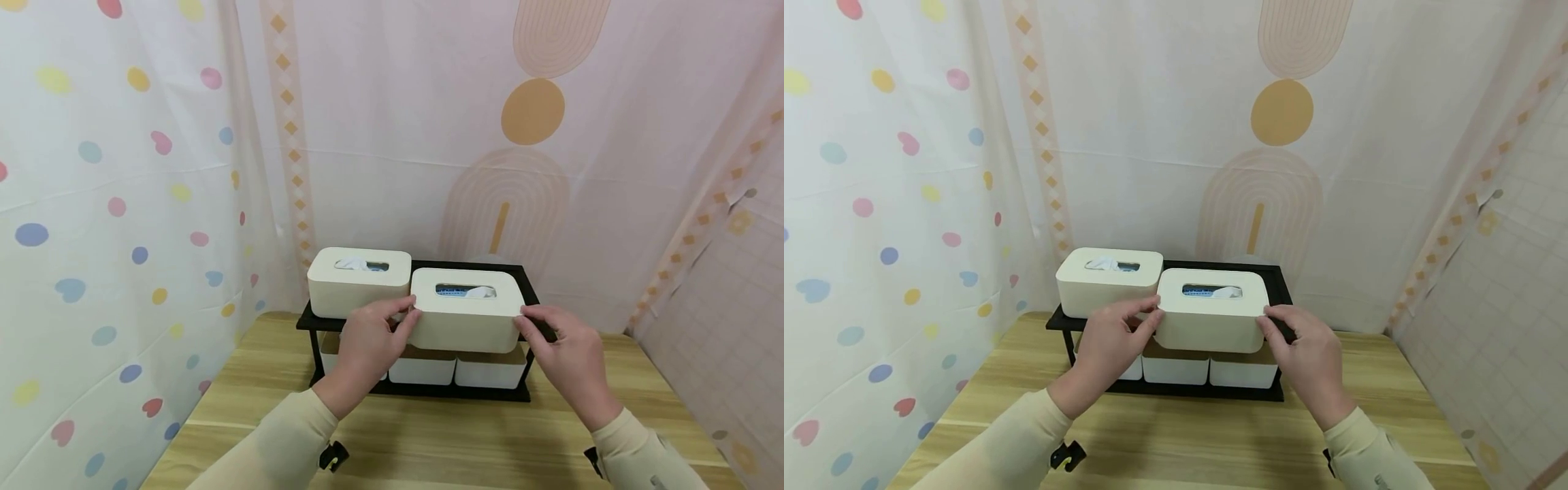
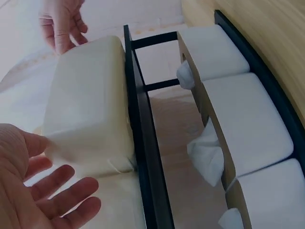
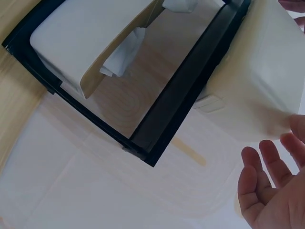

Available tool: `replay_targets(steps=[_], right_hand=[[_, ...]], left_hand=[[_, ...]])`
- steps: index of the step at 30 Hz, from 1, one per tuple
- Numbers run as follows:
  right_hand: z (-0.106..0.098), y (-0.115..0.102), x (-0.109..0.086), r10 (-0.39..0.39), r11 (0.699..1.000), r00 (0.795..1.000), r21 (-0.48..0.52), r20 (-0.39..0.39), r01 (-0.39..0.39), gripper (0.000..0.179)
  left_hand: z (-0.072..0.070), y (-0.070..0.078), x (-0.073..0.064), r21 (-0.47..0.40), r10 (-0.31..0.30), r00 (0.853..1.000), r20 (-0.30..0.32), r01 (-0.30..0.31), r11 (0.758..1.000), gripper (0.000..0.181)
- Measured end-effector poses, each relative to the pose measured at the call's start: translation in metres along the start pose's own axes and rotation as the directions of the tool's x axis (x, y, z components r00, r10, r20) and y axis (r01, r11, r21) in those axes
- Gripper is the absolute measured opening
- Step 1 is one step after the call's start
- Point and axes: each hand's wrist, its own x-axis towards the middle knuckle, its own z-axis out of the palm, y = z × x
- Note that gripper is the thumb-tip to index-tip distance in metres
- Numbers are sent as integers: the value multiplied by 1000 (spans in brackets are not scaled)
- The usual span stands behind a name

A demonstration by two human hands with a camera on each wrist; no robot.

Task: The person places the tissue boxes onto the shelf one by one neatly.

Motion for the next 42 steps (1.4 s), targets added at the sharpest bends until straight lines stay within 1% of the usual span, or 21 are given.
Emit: replay_targets(steps=[1, 3, 5, 7, 8, 10, 12, 14, 16, 18, 20, 22, 25, 27, 30, 33, 37, 42], right_hand=[[0, 0, 0, -23, 1000, 1000, -15, -9, 23, 21], [0, 0, -1, -54, 998, 998, -29, -21, 54, 23], [0, 0, -1, -73, 997, 997, -20, -25, 72, 24], [-1, 0, -2, -80, 997, 997, -10, -21, 79, 26], [-1, 1, -2, -79, 997, 997, -2, -14, 79, 28], [-1, 2, -3, -70, 998, 998, 9, 8, 70, 31], [-2, 2, -4, -54, 999, 998, 4, 35, 54, 36], [-2, 3, -5, -38, 999, 997, 2, 66, 38, 41], [-2, 3, -7, -28, 1000, 996, -9, 89, 29, 46], [-2, 2, -8, -26, 1000, 994, -12, 103, 27, 49], [-2, 2, -9, -28, 999, 994, -12, 107, 29, 50], [-2, 1, -9, -31, 999, 994, -12, 105, 33, 51], [-1, 0, -9, -39, 999, 994, -9, 98, 40, 51], [-1, 0, -8, -43, 999, 994, -9, 98, 44, 51], [-1, -1, -8, -46, 999, 994, -16, 100, 48, 52], [-1, 0, -8, -41, 998, 992, -31, 117, 45, 55], [1, 0, -7, -19, 998, 987, -57, 159, 29, 59], [3, 0, -5, 31, 998, 976, -56, 215, -20, 62]], left_hand=[[0, -1, -1, 52, 43, 999, -9, -43, 998, 31], [0, -1, -5, 136, 119, 993, -11, -116, 984, 35], [0, -2, -8, 201, 167, 986, 8, -165, 966, 41], [0, -3, -10, 243, 184, 982, 37, -187, 952, 47], [0, -3, -10, 256, 182, 982, 55, -190, 948, 50], [0, -3, -11, 272, 158, 983, 97, -179, 945, 56], [0, -2, -11, 269, 116, 983, 145, -152, 951, 62], [1, -2, -12, 266, 72, 979, 191, -123, 956, 68], [1, -2, -12, 261, 44, 974, 222, -103, 960, 72], [1, -2, -14, 259, 40, 971, 234, -103, 960, 74], [0, -2, -15, 267, 66, 971, 228, -128, 955, 74], [0, -2, -17, 283, 110, 973, 205, -166, 945, 72], [0, -2, -21, 331, 194, 969, 156, -236, 914, 69], [-1, -3, -23, 358, 236, 963, 128, -267, 895, 68], [-1, -3, -23, 374, 260, 959, 117, -285, 882, 69], [-1, -3, -21, 365, 244, 960, 134, -277, 889, 71], [-1, -4, -17, 356, 180, 966, 184, -236, 904, 74], [0, -6, -13, 353, 107, 966, 236, -187, 917, 78]])
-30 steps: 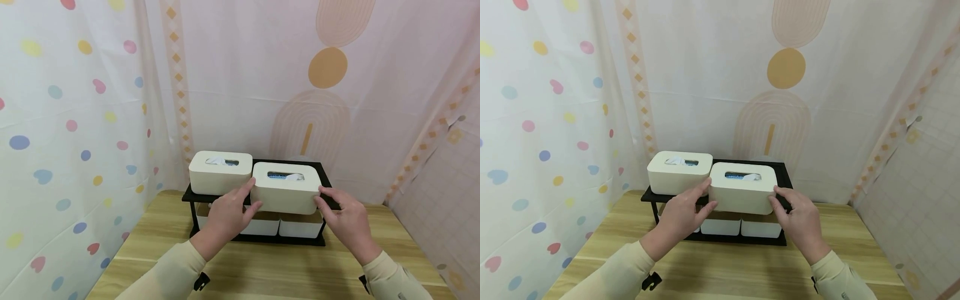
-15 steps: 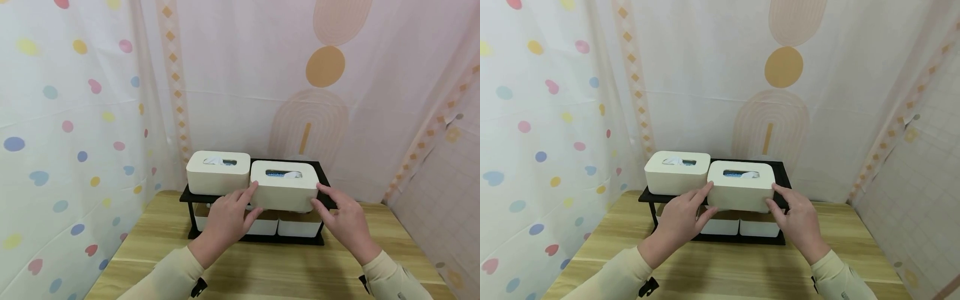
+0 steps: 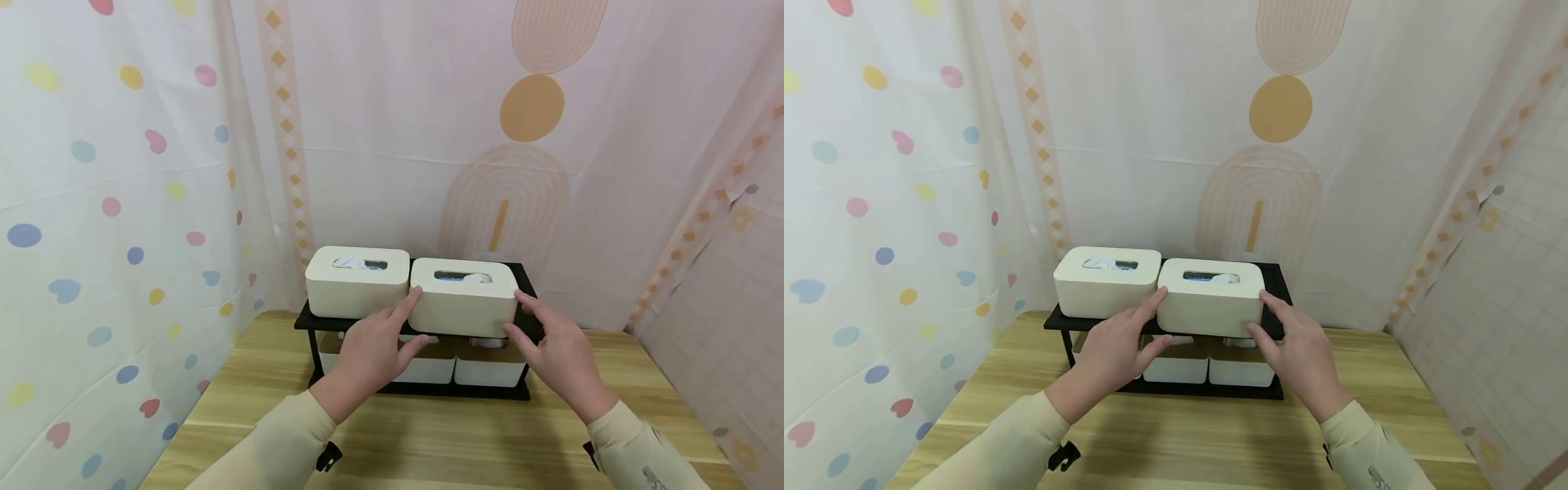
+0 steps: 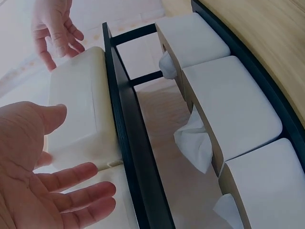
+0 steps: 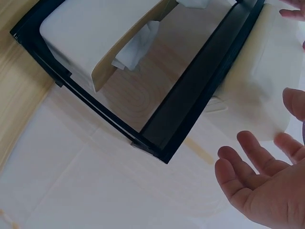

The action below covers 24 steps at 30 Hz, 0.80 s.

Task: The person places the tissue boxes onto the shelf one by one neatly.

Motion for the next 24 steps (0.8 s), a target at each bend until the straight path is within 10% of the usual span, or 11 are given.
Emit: replay_targets(steps=[24], right_hand=[[12, 4, 9, 110, 993, 983, 14, 149, -113, 75]], left_hand=[[3, -4, 15, -46, -104, 976, 190, 114, 992, 86]])
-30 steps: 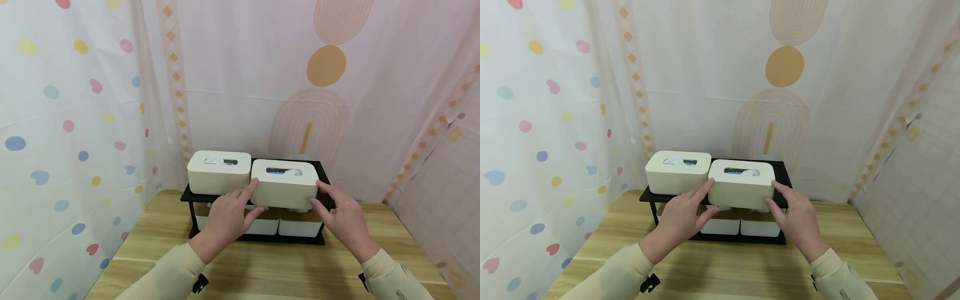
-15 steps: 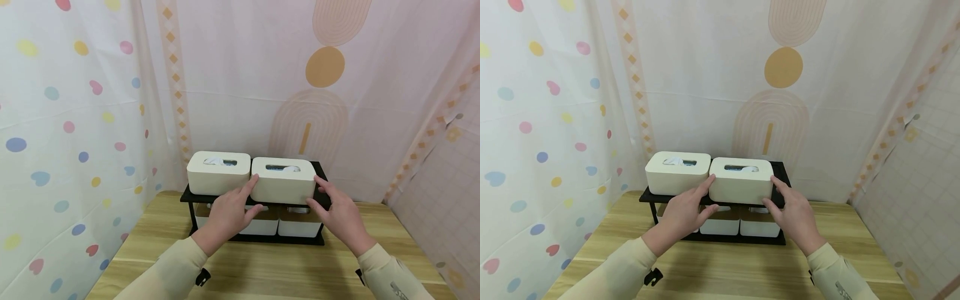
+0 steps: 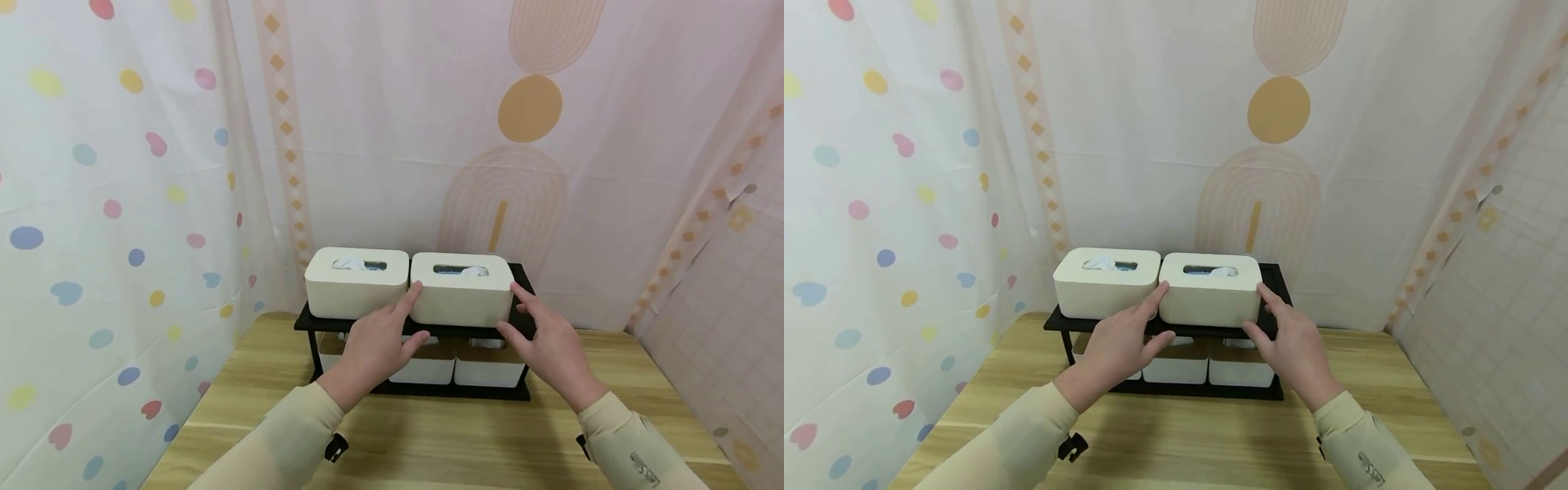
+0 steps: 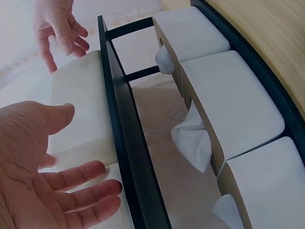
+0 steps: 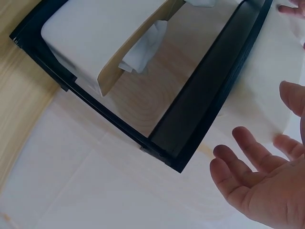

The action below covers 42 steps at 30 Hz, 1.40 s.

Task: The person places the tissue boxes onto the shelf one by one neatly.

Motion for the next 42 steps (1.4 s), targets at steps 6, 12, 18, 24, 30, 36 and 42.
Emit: replay_targets(steps=[6, 12, 18, 24, 30, 36, 42], right_hand=[[1, 2, 0, 14, 1000, 1000, -4, 26, -14, 75], [1, 2, 0, 19, 1000, 1000, -8, 24, -18, 75], [0, 1, 0, 17, 1000, 1000, -3, 25, -17, 75], [1, 2, -2, 24, 1000, 999, 0, 33, -24, 76], [3, 4, -2, 16, 1000, 999, -11, 32, -16, 79], [2, 4, -7, 49, 998, 994, -38, 101, -46, 85], [1, 9, -28, 21, 997, 992, -72, 121, -12, 83]], left_hand=[[2, 1, 1, -5, -15, 999, 32, 15, 1000, 88], [1, 3, 2, -15, -18, 999, 28, 19, 1000, 87], [2, 3, 2, -19, -21, 999, 29, 22, 1000, 87], [1, 4, 3, -26, -31, 999, 40, 32, 999, 88], [2, 3, 3, -25, -33, 999, 38, 34, 999, 89], [8, 0, -3, -13, -11, 999, 45, 12, 1000, 90], [16, -15, -28, 109, 151, 988, 25, -152, 982, 83]])
